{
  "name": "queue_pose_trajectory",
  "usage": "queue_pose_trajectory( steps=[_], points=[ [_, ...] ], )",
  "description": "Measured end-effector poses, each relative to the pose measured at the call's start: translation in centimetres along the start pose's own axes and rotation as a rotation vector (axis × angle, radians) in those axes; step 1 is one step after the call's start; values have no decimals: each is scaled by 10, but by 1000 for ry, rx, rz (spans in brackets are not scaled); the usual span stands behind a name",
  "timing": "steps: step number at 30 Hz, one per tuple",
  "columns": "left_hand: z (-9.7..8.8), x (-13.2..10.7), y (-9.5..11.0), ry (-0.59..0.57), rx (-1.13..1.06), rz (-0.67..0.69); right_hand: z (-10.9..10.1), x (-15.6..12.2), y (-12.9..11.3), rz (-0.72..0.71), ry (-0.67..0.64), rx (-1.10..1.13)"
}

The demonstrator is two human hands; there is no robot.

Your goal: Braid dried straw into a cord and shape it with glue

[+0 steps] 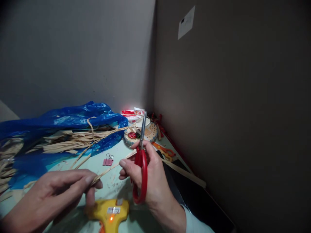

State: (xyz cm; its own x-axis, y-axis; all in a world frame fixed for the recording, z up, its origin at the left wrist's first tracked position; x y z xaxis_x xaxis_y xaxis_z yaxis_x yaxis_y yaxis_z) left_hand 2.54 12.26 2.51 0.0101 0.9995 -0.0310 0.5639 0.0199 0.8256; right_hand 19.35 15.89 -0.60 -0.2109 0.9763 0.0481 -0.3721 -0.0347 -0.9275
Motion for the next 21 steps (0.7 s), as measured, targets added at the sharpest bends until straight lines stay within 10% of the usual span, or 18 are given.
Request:
queue_pose_trajectory(
  steps=[5,14,21],
  points=[
    [-15,2,1,146,62,34,0,1,-6,-46,-3,-62],
    [20,1,-11,-118,50,30,-4,5,5,2,17,14],
    [-1,5,-21,87,-14,-126,-12,11,-6,-124,48,-73]
  ],
)
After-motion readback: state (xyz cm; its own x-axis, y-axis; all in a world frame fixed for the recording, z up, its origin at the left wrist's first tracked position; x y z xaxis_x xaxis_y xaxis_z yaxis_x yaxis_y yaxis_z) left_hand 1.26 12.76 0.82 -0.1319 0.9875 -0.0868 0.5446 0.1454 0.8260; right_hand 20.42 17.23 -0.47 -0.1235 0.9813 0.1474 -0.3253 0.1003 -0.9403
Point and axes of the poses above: each hand's wrist, its own x-axis towards the middle knuckle, its own z-axis out of the palm, y = z × x, the point moved 8 cm from there along x, towards the middle knuckle, and after that the axes turned 1 degree about -x, right-handed, at the moved point
